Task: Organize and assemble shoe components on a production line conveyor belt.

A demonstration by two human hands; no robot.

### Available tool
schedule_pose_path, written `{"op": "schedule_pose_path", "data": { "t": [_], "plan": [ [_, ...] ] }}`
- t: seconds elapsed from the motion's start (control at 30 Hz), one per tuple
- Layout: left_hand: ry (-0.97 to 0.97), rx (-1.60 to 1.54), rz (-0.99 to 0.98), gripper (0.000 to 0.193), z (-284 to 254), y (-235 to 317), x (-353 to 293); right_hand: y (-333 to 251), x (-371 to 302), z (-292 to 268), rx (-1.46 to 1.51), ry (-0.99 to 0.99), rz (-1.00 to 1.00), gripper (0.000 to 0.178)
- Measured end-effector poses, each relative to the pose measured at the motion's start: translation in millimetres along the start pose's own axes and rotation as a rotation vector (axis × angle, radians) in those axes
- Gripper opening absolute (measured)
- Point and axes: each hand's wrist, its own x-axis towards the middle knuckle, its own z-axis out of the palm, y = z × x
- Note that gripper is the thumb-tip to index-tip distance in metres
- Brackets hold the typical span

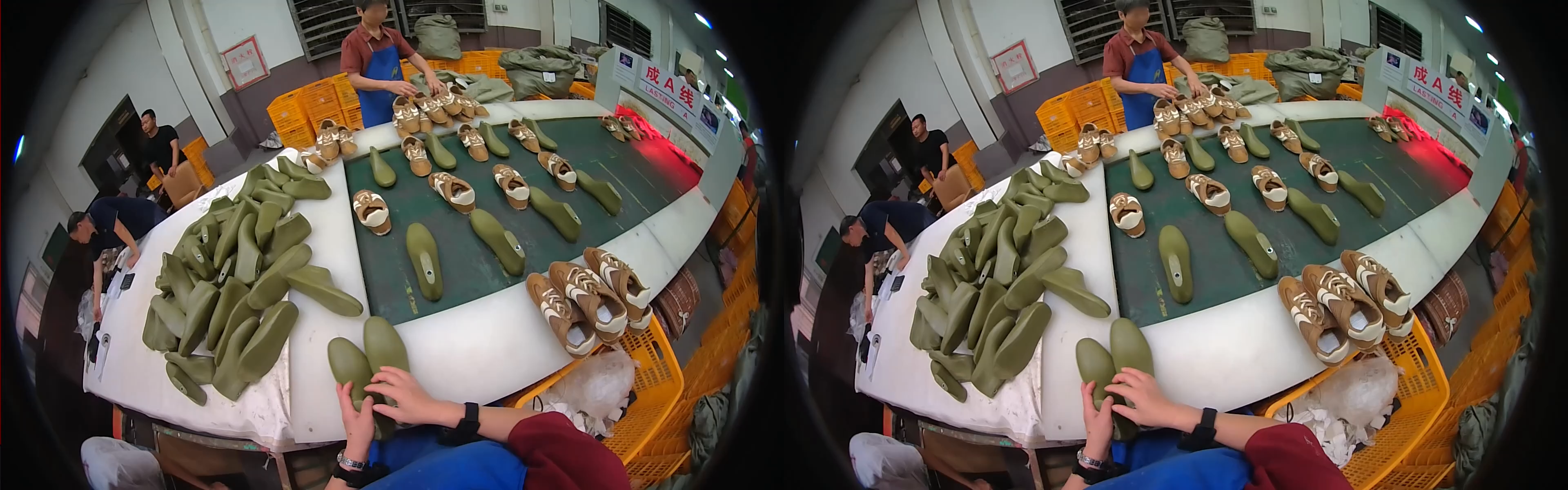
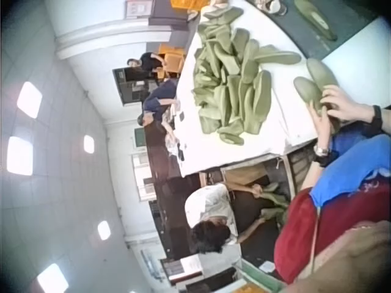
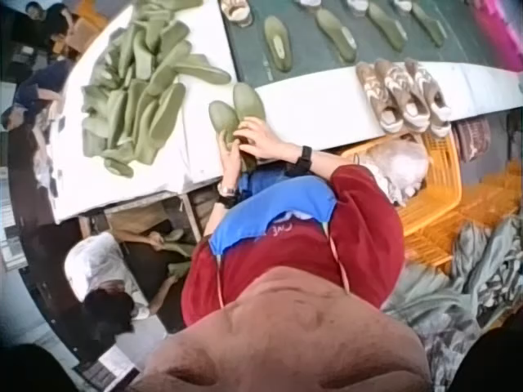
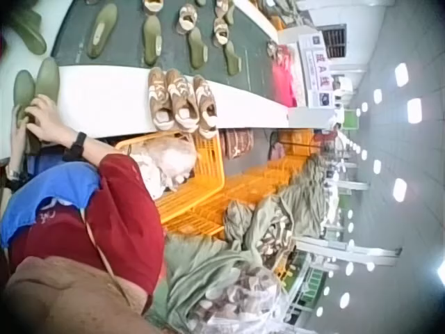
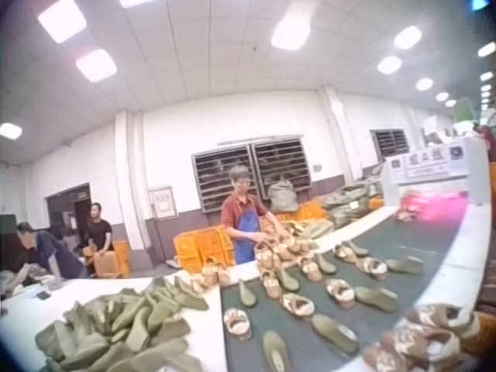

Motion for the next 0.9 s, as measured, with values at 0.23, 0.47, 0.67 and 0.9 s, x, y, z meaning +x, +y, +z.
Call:
{"op": "schedule_pose_path", "data": {
  "t": [0.23, 0.47, 0.67, 0.9],
  "plan": [
    [-0.402, -0.183, -0.115, 0.06, 45.4, 27.2, 19.2, -0.3, -7.5, -44.0, -0.291, 0.106, 0.178, 0.039],
    [-0.784, -0.381, -0.15, 0.081, 68.7, 37.6, 27.8, 20.5, -15.5, -84.0, -0.53, 0.132, 0.196, 0.038],
    [-0.721, -0.054, -0.002, 0.09, 73.5, 34.5, 10.7, 18.5, -14.1, -89.3, -0.511, 0.109, 0.186, 0.04],
    [-0.713, -0.074, 0.011, 0.089, 75.9, 28.2, 11.2, 20.3, -13.9, -88.4, -0.5, 0.11, 0.182, 0.038]
  ]
}}
